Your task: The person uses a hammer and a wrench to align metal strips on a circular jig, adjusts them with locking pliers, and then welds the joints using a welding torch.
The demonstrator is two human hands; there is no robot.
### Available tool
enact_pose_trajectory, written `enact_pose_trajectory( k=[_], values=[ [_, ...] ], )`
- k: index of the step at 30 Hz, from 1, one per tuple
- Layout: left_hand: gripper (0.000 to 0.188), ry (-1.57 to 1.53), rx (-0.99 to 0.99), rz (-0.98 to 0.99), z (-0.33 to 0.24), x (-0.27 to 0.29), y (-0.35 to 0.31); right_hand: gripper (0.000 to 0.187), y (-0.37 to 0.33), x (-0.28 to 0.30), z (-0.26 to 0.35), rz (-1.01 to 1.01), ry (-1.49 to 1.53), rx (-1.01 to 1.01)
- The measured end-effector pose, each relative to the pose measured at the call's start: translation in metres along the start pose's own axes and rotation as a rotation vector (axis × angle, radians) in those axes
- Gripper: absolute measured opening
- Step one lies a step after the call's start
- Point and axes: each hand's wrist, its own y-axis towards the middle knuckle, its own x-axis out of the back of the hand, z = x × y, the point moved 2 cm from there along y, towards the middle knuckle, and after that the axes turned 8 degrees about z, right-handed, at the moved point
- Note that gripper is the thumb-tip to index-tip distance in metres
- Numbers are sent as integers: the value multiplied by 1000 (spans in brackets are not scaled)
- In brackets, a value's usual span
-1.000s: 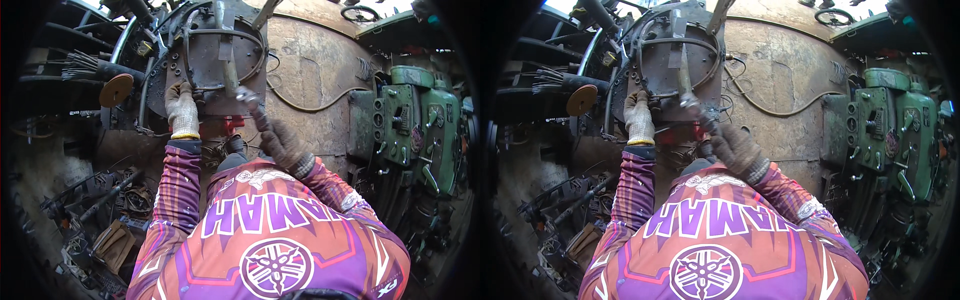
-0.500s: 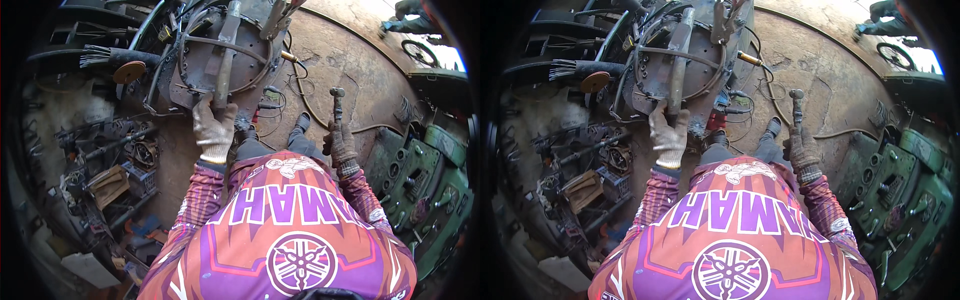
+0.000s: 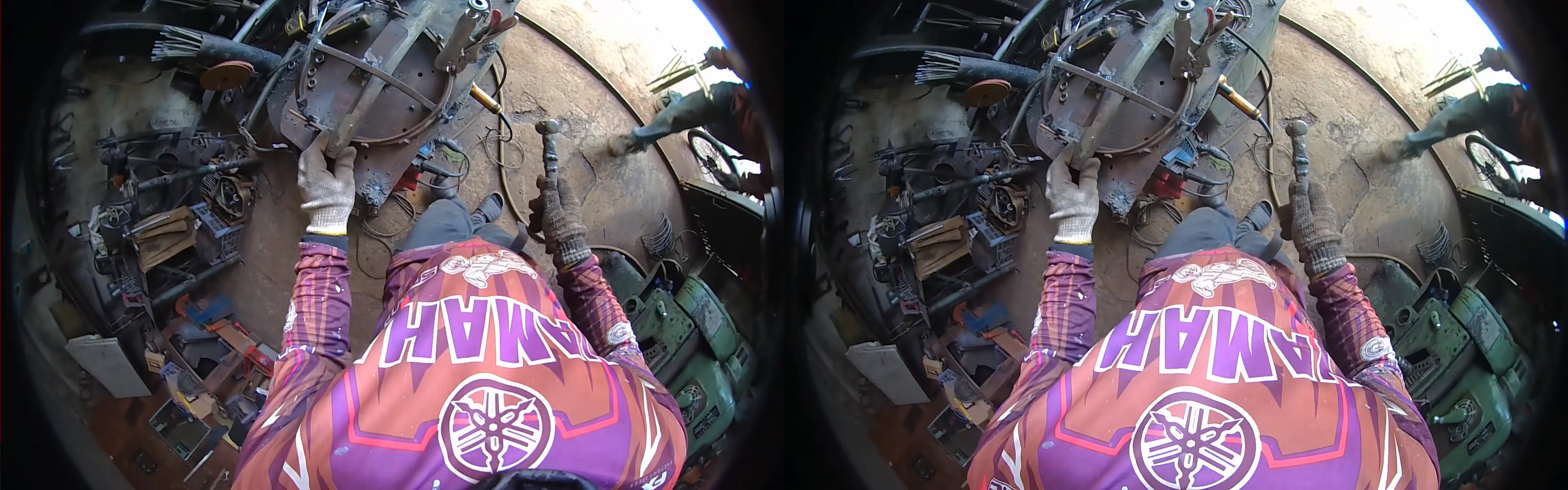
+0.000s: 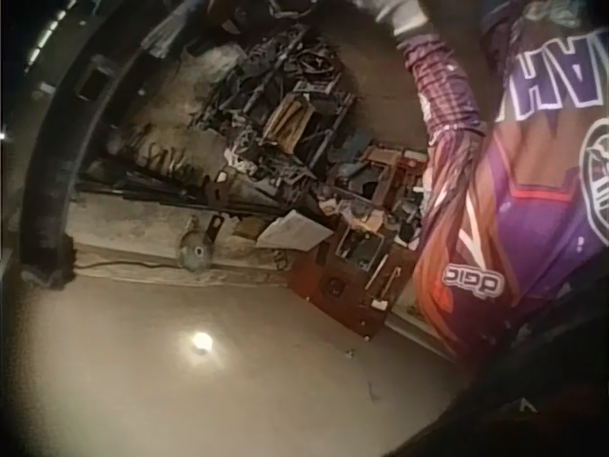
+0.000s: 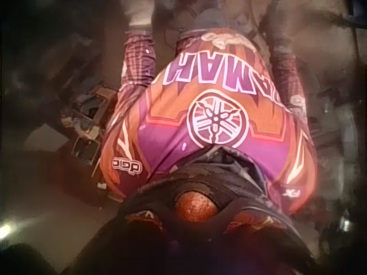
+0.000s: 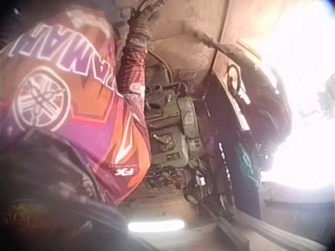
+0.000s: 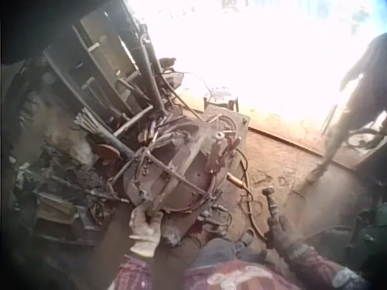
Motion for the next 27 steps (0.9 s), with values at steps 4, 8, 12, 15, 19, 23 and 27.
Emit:
enact_pose_trajectory(
  k=[4, 8, 12, 15, 19, 23, 27],
  values=[
    [52, 7, -16, -11, 2, 1, -1, 38, 13, -7, 16, 41, -30, 55],
    [53, -36, -85, 2, 2, -1, -5, 39, 19, -13, 39, 28, -1, 43],
    [57, -67, -65, 34, 6, 1, -1, 38, 33, -17, 66, -10, -12, 73],
    [61, -91, -63, 46, 7, 3, 1, 43, 49, -15, 93, 7, -25, 176],
    [66, -87, -7, -10, -2, -2, 3, 41, 90, -3, 140, 31, -259, 244],
    [69, -28, 51, -44, -12, -7, 5, 31, 135, -4, 199, 195, -445, 472],
    [72, 24, 247, -110, -35, -15, 4, 35, 171, -27, 250, 353, -539, 710]
  ],
)
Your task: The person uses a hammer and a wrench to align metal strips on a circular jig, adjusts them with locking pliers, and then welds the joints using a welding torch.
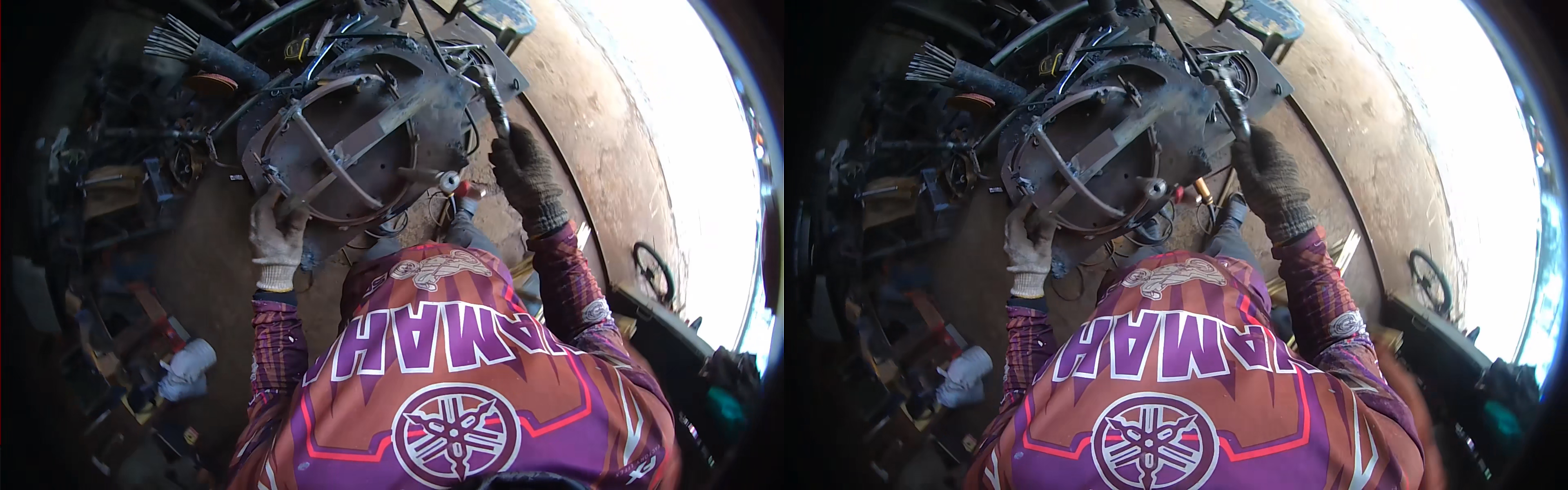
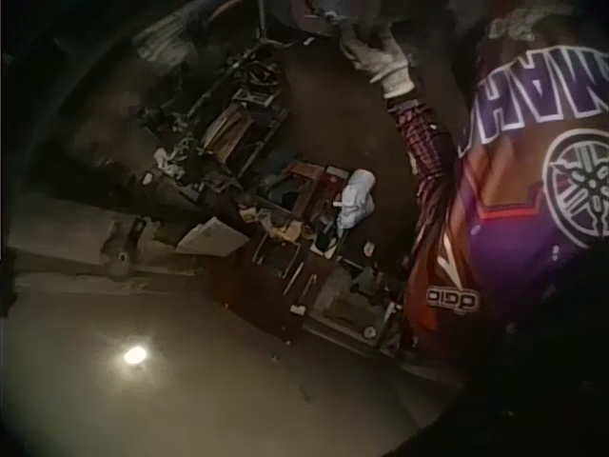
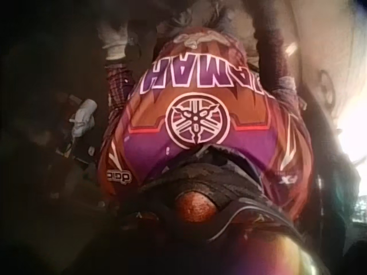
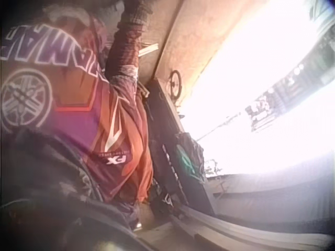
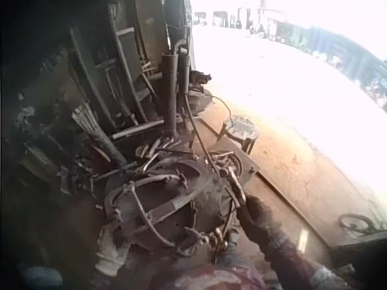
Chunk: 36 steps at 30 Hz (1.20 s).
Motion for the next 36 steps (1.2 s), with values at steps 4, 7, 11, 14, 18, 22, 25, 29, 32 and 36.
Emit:
enact_pose_trajectory(
  k=[4, 7, 11, 14, 18, 22, 25, 29, 32, 36],
  values=[
    [74, 50, 299, -146, -12, -10, -17, 34, 59, 14, 10, 195, -300, 212],
    [74, 201, 394, -168, -38, -12, -31, 32, 93, 22, 39, 329, -487, 303],
    [67, 184, 413, -254, -57, -25, -57, 42, 165, 3, 53, 490, -655, 562],
    [63, 215, 527, -280, -63, -28, -71, 43, 205, -24, 78, 462, -737, 807],
    [60, 182, 564, -315, -71, -18, -73, 45, 244, -78, 111, 723, -985, 822],
    [56, 66, 537, -386, -65, -16, -67, 43, 271, -106, 90, 722, -709, 1084],
    [54, 94, 546, -380, -47, -7, -69, 43, 260, -93, 96, 483, -795, 995],
    [54, 55, 529, -393, -16, -2, -86, 48, 210, -74, 122, 329, -829, 804],
    [55, 28, 393, -321, -16, 3, -66, 49, 166, -44, 103, 367, -795, 852],
    [52, -45, 287, -199, -18, 13, -33, 51, 118, -50, 87, 552, -616, 574]
  ],
)
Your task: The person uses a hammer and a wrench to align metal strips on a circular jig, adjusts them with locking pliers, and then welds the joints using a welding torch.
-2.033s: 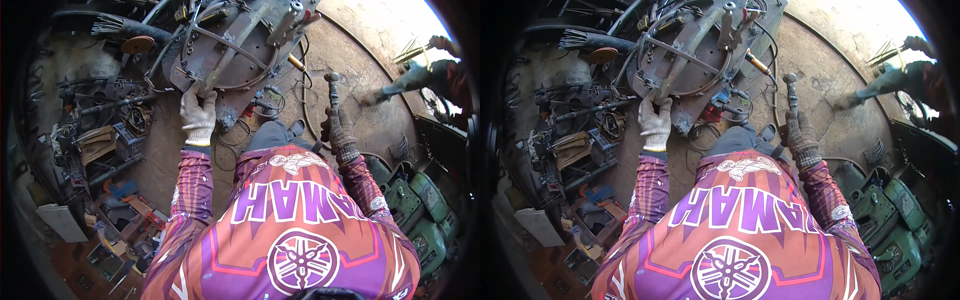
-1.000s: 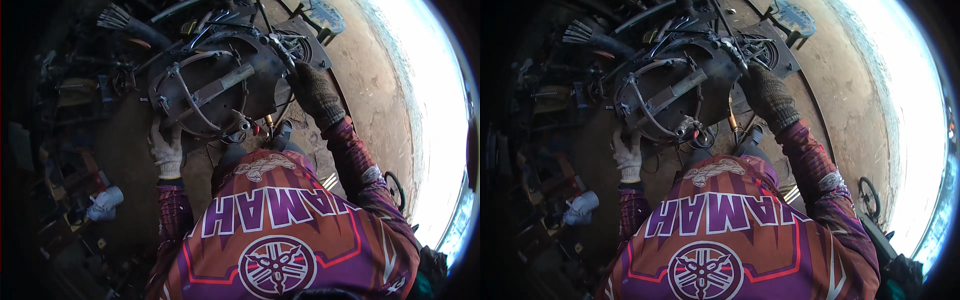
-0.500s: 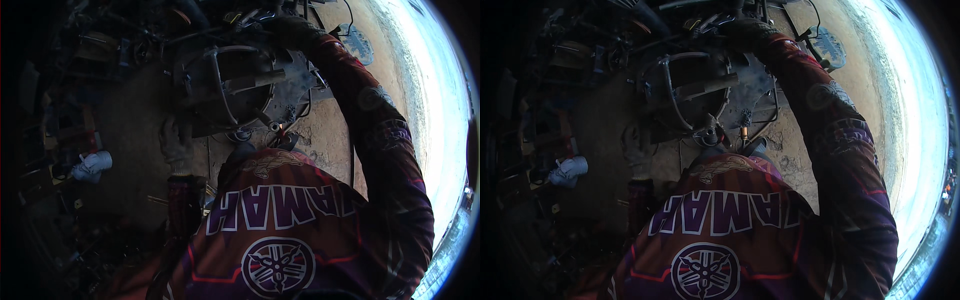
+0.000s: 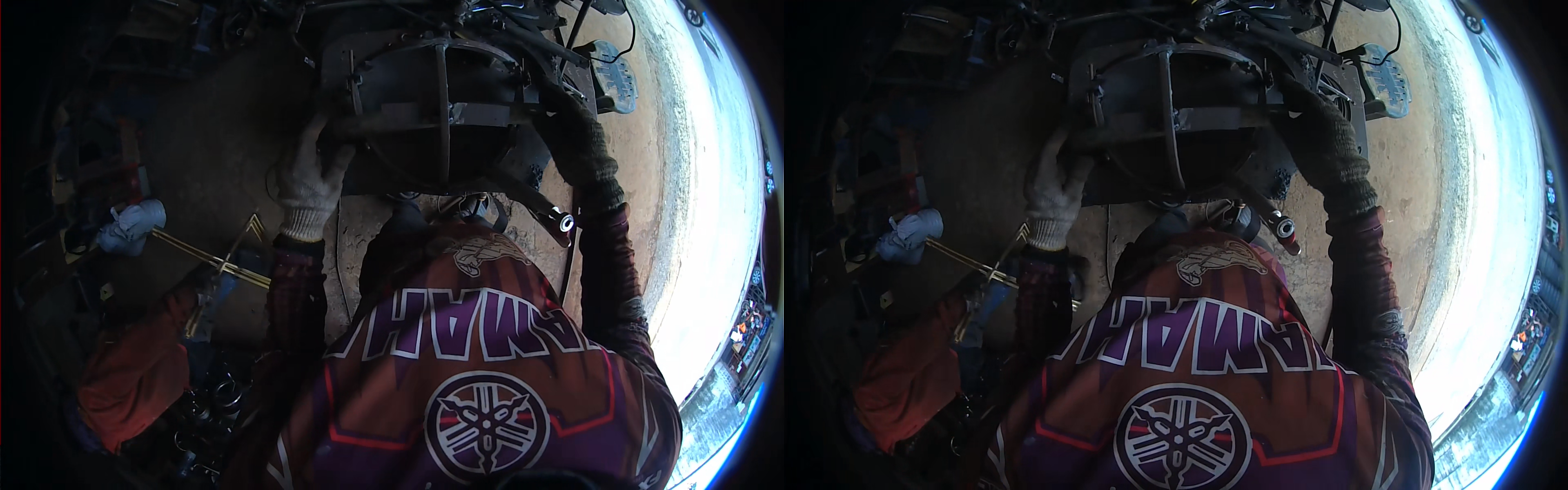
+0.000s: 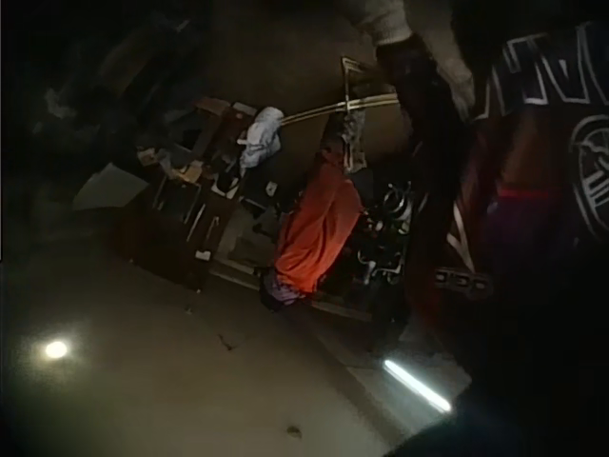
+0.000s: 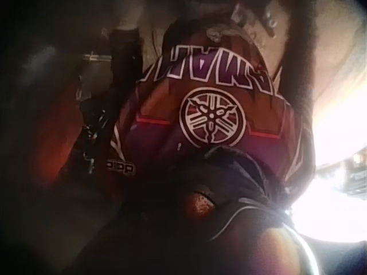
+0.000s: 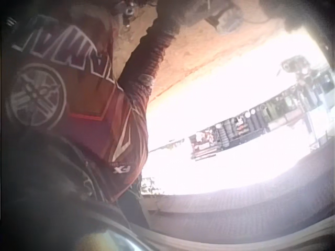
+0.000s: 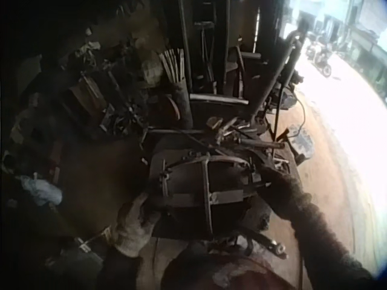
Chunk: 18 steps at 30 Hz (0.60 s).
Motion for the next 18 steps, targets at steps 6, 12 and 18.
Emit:
enact_pose_trajectory(
  k=[6, 12, 18],
  values=[
    [43, 1, -89, 104, 7, -1, 12, 53, 2, -25, 1, 127, 99, -91],
    [44, -22, -75, 127, 11, -3, 14, 52, -8, -25, -1, 92, 66, -45],
    [49, 227, -156, -65, -8, 2, -3, 50, -28, -30, -27, -132, 503, -217]
  ],
)
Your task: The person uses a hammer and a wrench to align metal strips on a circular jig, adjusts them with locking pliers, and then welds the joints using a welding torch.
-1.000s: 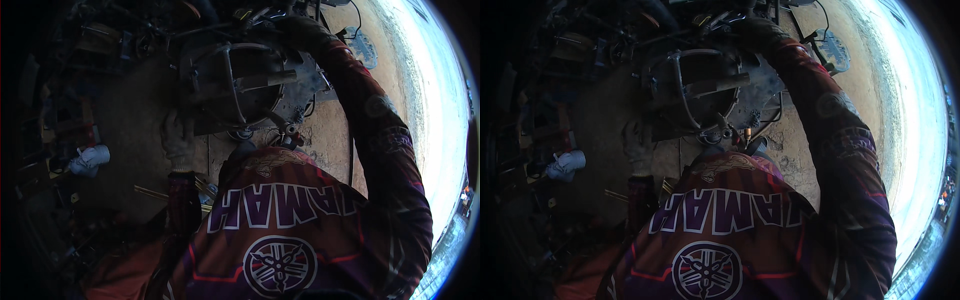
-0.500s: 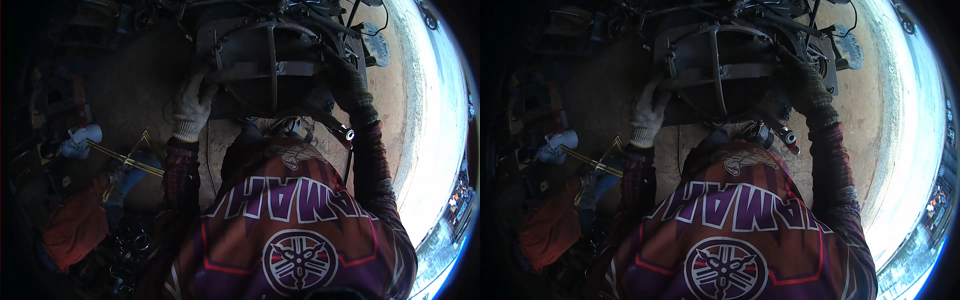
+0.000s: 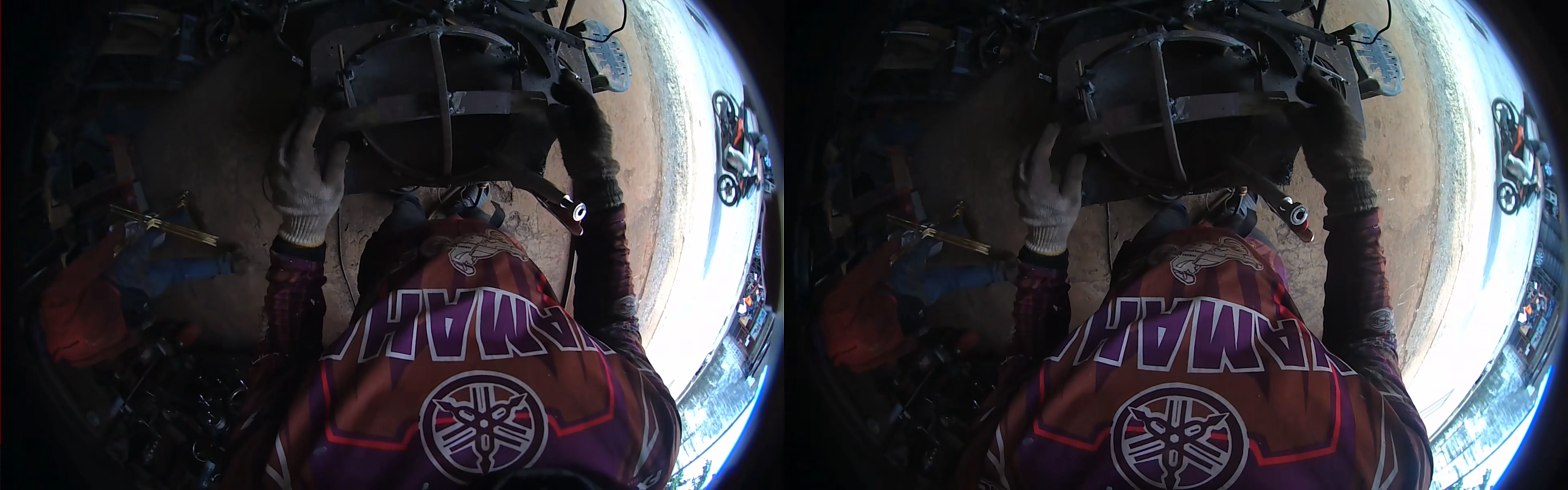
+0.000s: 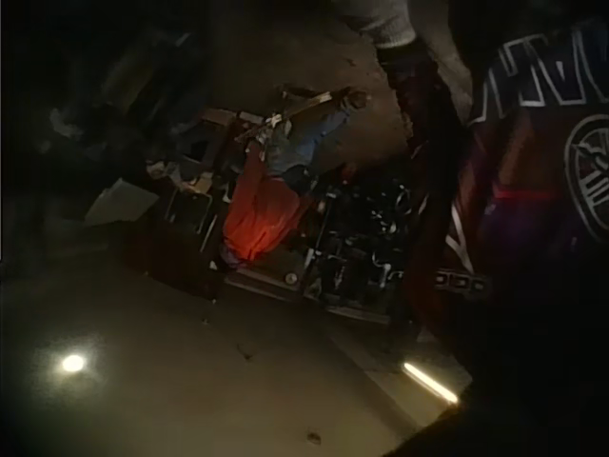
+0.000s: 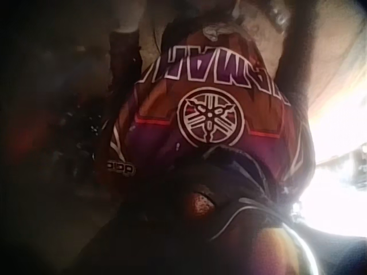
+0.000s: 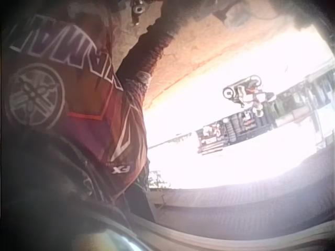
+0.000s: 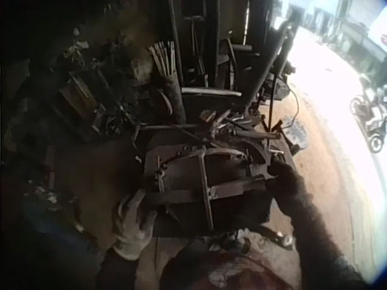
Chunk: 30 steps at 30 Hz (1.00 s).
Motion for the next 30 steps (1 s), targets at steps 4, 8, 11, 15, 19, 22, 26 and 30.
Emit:
enact_pose_trajectory(
  k=[4, 8, 11, 15, 19, 22, 26, 30],
  values=[
    [47, 112, -285, 49, -23, 4, -18, 48, -29, 31, -19, -346, 311, -107],
    [41, 134, -329, 267, -51, -7, -16, 45, -62, 40, -41, -565, 377, -204],
    [37, 145, -368, 281, -46, -22, -13, 44, -77, 38, -59, -478, 390, -230],
    [33, 12, -413, 356, -41, -25, -3, 44, -85, 23, -58, -474, 406, -244],
    [33, 10, -407, 457, -47, -24, 4, 44, -90, 18, -81, -413, 472, -283],
    [32, 49, -386, 487, -47, -24, 3, 44, -84, 14, -76, -387, 462, -318],
    [31, 32, -379, 463, -48, -24, 2, 44, -81, 13, -87, -356, 520, -324],
    [31, 20, -361, 427, -53, -22, 3, 45, -75, 11, -90, -326, 471, -346]
  ],
)
